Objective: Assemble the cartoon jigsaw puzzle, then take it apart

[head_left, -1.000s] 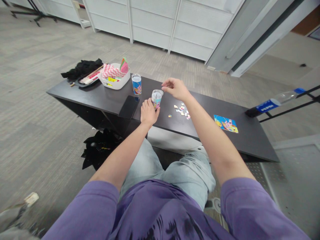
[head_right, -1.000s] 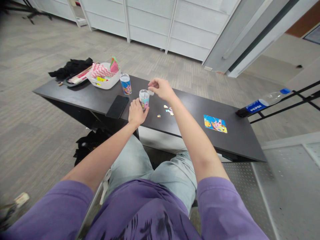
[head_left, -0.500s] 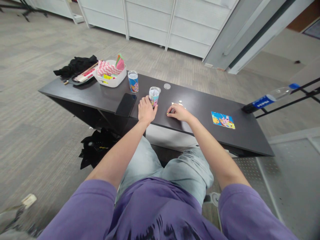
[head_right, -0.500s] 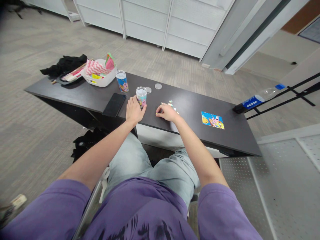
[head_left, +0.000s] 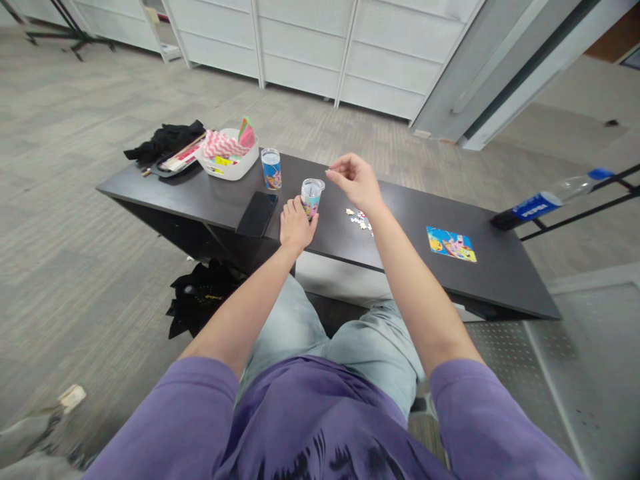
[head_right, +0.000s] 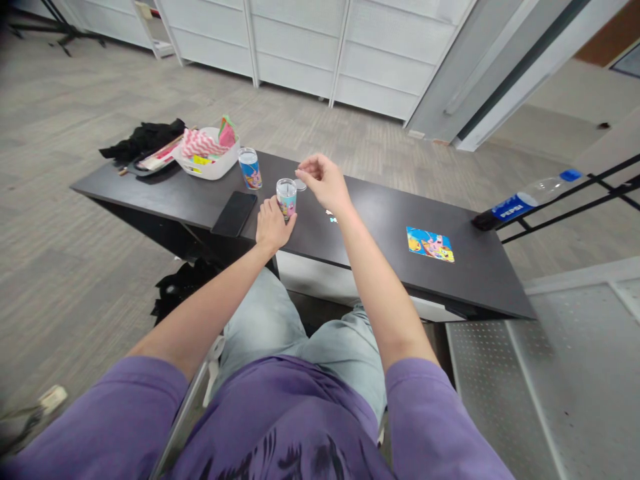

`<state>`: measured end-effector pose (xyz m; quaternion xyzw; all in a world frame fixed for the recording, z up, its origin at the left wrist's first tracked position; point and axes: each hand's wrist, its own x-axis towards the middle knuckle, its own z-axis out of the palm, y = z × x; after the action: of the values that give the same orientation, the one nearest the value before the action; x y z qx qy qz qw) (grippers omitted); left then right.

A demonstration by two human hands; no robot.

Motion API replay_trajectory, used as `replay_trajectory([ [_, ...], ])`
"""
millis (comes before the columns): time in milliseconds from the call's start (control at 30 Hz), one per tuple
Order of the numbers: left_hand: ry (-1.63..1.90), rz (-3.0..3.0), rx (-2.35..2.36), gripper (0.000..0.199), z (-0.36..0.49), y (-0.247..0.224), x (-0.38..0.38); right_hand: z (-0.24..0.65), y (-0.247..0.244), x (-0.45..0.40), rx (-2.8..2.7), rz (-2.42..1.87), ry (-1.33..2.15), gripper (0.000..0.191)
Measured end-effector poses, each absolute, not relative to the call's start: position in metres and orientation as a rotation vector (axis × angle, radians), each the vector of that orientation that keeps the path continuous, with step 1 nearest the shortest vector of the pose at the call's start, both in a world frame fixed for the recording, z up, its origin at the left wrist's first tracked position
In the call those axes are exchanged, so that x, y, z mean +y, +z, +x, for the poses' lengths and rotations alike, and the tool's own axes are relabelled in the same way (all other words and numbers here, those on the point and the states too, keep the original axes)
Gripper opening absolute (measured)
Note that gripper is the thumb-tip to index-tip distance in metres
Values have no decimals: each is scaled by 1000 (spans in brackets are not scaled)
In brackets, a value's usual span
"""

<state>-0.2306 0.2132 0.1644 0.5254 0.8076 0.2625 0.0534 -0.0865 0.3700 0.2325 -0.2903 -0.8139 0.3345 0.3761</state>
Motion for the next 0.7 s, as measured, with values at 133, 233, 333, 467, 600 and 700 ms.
replay_trajectory([
  [133,787,1607,2448,75,-231,166,213,-101,242,369,-2095,-726,791,21],
  [233,783,1605,2444,75,-232,166,213,-75,234,367,-2073,-841,698,20],
  [333,780,1604,2439,74,-232,167,212,-24,212,360,-2046,-1050,604,25],
  [467,784,1608,2434,75,-231,168,211,42,173,332,-2095,-1362,503,63],
  [600,787,1616,2437,76,-231,167,212,63,146,310,-2253,-1542,440,112],
  [700,787,1618,2452,76,-232,165,214,47,140,318,-2363,-1568,395,122],
])
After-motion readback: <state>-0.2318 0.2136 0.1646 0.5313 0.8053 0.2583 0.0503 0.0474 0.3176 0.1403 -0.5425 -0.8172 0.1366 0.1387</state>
